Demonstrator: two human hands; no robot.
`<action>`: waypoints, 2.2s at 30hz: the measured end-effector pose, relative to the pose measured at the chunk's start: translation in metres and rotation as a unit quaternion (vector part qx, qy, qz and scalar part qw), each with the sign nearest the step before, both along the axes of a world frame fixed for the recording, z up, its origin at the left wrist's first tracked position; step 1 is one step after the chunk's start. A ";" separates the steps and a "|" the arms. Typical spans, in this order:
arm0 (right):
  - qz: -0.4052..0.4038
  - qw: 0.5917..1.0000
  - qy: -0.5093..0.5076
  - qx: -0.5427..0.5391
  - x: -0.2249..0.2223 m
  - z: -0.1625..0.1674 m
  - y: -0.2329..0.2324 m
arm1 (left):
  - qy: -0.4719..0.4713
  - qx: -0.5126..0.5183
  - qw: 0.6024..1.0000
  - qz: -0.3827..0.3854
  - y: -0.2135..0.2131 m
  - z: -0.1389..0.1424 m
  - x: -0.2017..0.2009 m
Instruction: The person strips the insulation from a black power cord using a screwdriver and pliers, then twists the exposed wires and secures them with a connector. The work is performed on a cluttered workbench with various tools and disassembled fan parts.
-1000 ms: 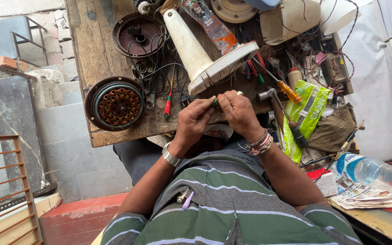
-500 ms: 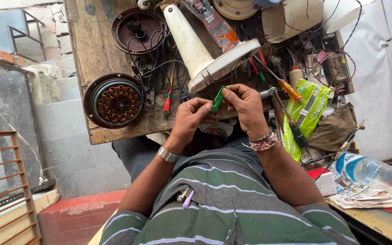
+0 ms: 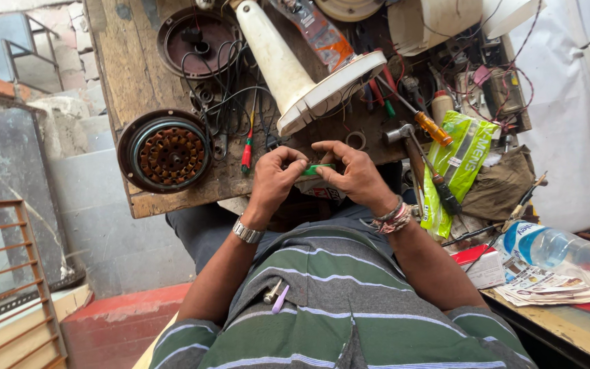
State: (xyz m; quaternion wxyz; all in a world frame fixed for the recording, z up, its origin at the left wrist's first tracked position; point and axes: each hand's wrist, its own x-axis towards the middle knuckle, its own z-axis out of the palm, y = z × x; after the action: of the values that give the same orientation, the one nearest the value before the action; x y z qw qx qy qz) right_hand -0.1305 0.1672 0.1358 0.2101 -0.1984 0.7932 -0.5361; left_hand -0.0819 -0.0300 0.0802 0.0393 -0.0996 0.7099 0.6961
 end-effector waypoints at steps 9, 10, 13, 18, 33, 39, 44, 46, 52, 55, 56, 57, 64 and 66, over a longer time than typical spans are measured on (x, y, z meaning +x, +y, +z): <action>0.007 0.988 -0.138 -0.070 -0.010 -0.011 -0.001 | 0.021 0.067 0.997 0.016 -0.001 0.007 -0.009; -0.039 0.978 -0.185 -0.092 -0.011 -0.017 -0.001 | 0.021 0.077 0.997 0.024 -0.001 0.009 -0.010; -0.043 0.950 -0.264 -0.160 -0.014 -0.030 0.004 | -0.011 0.068 0.997 0.027 0.001 0.012 -0.010; -0.092 0.938 -0.266 -0.200 -0.015 -0.042 0.009 | -0.019 0.208 0.974 0.091 -0.001 0.005 -0.014; -0.114 0.822 -0.413 -0.376 -0.003 -0.061 0.049 | 0.263 -0.556 0.780 -0.114 -0.064 -0.055 0.022; -0.135 0.890 -0.369 -0.230 0.010 -0.077 0.066 | 0.253 -0.607 0.720 -0.223 -0.068 -0.049 -0.017; -0.186 0.925 -0.313 -0.105 0.011 -0.094 0.062 | 0.363 -0.574 0.712 -0.179 -0.049 -0.045 -0.033; -0.206 0.946 -0.249 -0.032 0.008 -0.098 0.052 | 0.350 -0.580 0.719 -0.157 -0.035 -0.047 -0.037; -0.099 0.965 0.204 0.134 0.000 -0.088 0.025 | 0.289 -0.520 0.800 -0.080 -0.022 -0.060 -0.037; -0.016 0.908 0.389 0.151 -0.009 -0.087 0.009 | 0.235 -0.462 0.851 -0.082 -0.020 -0.069 -0.033; 0.005 0.921 0.347 0.177 -0.011 -0.089 0.005 | 0.225 -0.447 0.861 -0.086 -0.020 -0.073 -0.031; 0.025 0.931 0.304 0.202 -0.015 -0.093 0.001 | 0.216 -0.432 0.871 -0.090 -0.022 -0.077 -0.030; -0.019 0.952 0.237 0.195 -0.045 -0.128 0.012 | 0.237 -0.429 0.870 -0.044 -0.037 -0.106 -0.036; 0.024 0.940 0.299 0.162 -0.043 -0.137 0.014 | 0.233 -0.522 0.819 -0.041 -0.028 -0.110 -0.036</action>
State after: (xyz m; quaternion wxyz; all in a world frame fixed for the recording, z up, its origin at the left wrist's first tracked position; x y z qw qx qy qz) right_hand -0.1739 0.1811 -0.0016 0.0053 -0.3316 0.8904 -0.3118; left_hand -0.1178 -0.0580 -0.0299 -0.1566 0.0895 0.9584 0.2211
